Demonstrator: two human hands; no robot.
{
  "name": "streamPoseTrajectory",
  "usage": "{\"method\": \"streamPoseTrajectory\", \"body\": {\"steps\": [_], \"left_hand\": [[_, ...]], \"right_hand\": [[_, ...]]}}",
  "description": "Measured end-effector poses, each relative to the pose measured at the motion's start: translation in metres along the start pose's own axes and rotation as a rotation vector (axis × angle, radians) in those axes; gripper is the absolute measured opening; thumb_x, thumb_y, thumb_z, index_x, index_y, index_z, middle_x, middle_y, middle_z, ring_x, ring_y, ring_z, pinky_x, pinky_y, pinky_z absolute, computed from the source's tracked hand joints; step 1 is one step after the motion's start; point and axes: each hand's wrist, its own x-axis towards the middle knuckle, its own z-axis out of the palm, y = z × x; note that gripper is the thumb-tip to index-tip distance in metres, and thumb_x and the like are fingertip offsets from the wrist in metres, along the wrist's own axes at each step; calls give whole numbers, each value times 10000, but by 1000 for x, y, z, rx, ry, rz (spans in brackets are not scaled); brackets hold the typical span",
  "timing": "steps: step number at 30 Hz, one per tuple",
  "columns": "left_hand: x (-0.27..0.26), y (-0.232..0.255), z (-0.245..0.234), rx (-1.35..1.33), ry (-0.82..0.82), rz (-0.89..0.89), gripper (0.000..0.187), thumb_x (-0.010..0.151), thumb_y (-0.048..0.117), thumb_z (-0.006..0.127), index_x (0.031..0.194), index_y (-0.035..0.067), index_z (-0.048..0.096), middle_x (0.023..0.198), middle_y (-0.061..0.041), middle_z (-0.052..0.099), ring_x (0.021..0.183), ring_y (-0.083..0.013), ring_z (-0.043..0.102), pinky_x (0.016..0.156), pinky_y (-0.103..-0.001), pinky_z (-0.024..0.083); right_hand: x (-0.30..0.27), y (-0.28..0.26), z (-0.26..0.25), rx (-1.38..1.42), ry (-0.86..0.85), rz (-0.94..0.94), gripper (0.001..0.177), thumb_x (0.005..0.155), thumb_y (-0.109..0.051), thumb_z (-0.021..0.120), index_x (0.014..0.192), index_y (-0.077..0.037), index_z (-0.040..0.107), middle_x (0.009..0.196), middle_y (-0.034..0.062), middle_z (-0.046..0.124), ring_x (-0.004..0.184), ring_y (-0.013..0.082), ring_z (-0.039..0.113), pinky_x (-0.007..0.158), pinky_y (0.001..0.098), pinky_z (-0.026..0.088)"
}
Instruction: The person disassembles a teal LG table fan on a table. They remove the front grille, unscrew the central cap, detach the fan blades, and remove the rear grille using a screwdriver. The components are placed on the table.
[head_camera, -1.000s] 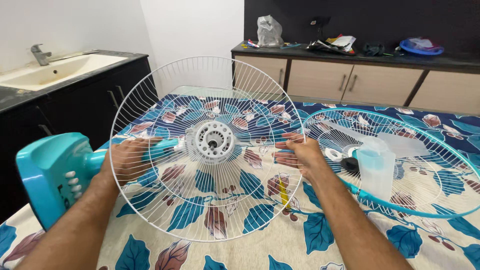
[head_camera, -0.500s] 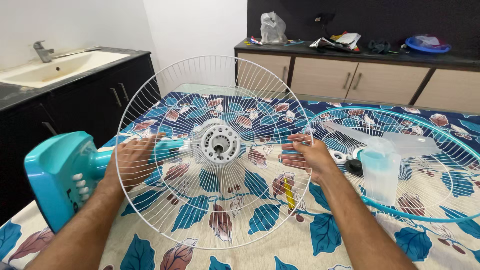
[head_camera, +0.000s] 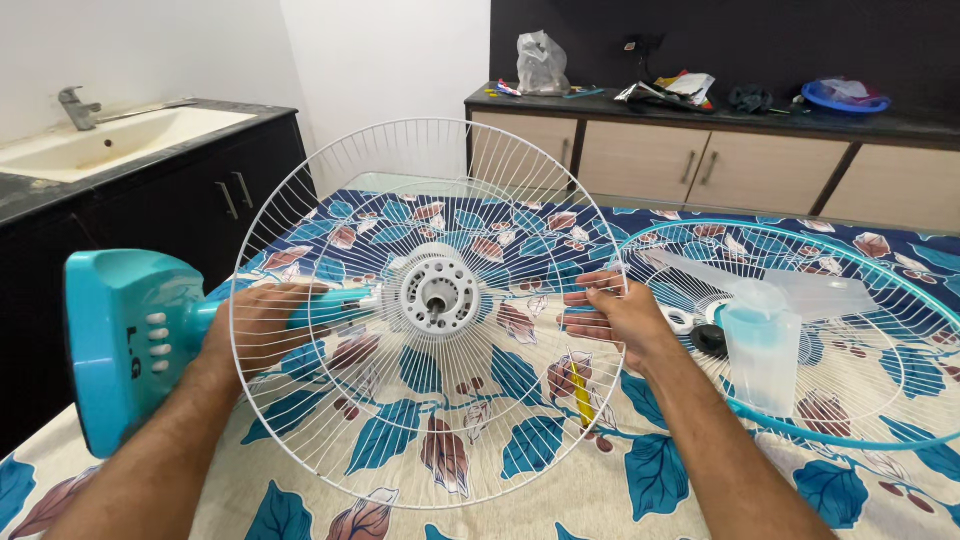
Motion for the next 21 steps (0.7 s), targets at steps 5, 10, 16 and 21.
{"method": "streamPoseTrajectory", "body": {"steps": [5,10,16,21], "left_hand": [[12,1,-15,-111,-200,-120,620,825,540,748,1382,301,622,1333,-11,705,1152,-235,728,999,-383,601],[20,-2,-7,32,-172,-39,653,810,608,738,1366,286,619,1404,-26,632,1289,-247,608,1096,-438,483],[17,-25,14,324,-168,93,702,900,595,639,1482,240,472,1534,-52,488,1481,-222,387,1290,-475,166],[8,-49,16,696,44,321,803,866,476,668,1554,188,371,1702,-157,321,1530,-311,240,1239,-465,123]], "right_hand": [[-2,-5,3,-19,8,6,258,1027,-95,489,1253,-32,595,1160,207,743,919,309,780,744,377,653],[-5,1,6,3,10,-47,265,1028,-99,484,1266,-18,570,1160,209,733,924,312,783,743,375,640],[-7,-5,8,-105,33,-23,272,1030,-99,478,1274,-14,563,1138,208,740,916,311,784,736,381,642],[-14,-12,5,-116,7,46,267,1028,-98,489,1266,-5,566,1127,225,744,899,332,782,727,390,625]]}}
